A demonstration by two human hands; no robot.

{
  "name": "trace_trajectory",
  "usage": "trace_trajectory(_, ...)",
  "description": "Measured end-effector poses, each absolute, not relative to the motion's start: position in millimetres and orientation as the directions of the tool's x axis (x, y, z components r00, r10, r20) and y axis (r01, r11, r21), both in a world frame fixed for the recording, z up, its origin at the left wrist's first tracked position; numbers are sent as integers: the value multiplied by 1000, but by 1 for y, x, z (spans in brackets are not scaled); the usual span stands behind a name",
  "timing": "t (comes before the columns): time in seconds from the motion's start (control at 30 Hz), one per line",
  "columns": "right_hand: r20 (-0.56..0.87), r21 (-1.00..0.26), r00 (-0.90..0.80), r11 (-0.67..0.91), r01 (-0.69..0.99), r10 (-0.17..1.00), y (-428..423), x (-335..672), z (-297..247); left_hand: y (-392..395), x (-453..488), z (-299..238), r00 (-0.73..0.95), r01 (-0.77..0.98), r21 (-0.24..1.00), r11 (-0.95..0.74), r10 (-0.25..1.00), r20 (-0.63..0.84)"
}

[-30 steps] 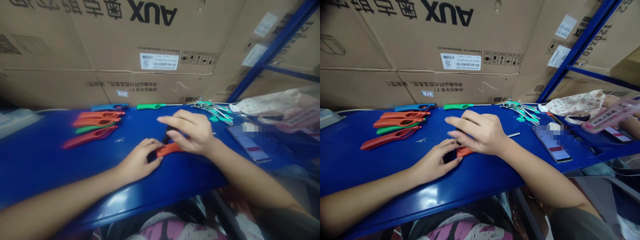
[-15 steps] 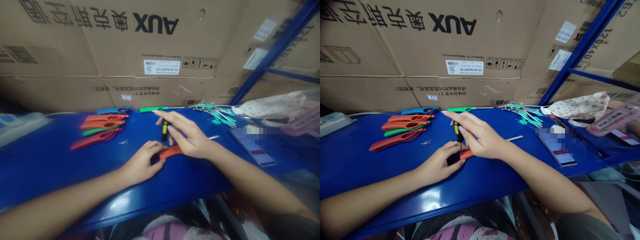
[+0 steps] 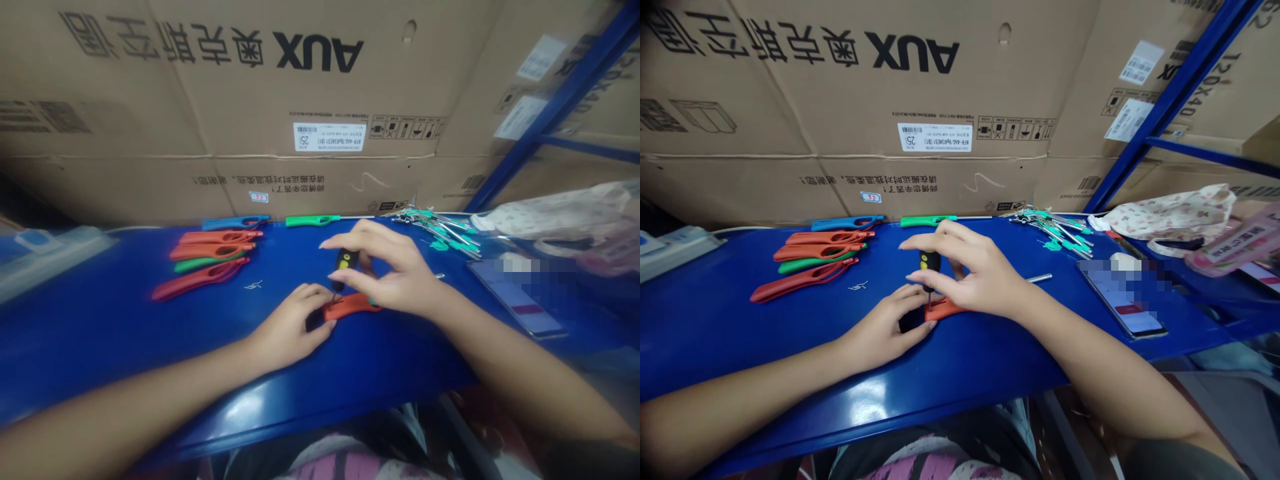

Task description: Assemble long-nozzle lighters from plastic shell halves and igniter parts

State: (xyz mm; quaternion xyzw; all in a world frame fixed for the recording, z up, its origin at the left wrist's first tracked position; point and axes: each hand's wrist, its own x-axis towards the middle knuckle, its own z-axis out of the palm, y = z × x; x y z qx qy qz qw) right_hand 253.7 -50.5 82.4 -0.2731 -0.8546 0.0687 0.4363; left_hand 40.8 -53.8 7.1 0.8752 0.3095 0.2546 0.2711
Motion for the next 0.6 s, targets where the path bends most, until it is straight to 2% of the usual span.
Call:
trace_trajectory(0.07,744,-272,-452,840,470,493,-50,254,83,-54,41,6,679,398,641,-656,681,276)
trace_trajectory(0.1,730,-289,-461,840,460,504,-50,254,84,-54,41,6,680,396,642,-656,680,275)
trace_trajectory(0.2,630,-496,-514,811,310,582,-52,253,85,-55,40,6,681,403,631,-663,678,277)
trace_trajectory(0.27,637,-522,-505,808,272,582,-52,252,85,-55,39,5,675,414,620,-667,682,282)
trace_trajectory(0.4,804,-231,-412,863,449,429,-52,251,83,-54,40,4,673,408,614,-676,677,298)
trace_trajectory(0.43,800,-217,-421,860,461,428,-52,251,82,-54,40,4,674,407,610,-680,674,302)
trace_trajectory(0.47,775,-257,-439,860,440,456,-53,250,83,-54,40,5,675,409,605,-683,673,303)
trace_trajectory(0.57,637,-507,-504,809,296,583,-56,248,83,-54,40,5,674,423,599,-680,678,293)
trace_trajectory(0.6,624,-540,-503,795,276,598,-57,248,83,-54,40,5,673,424,604,-675,681,289)
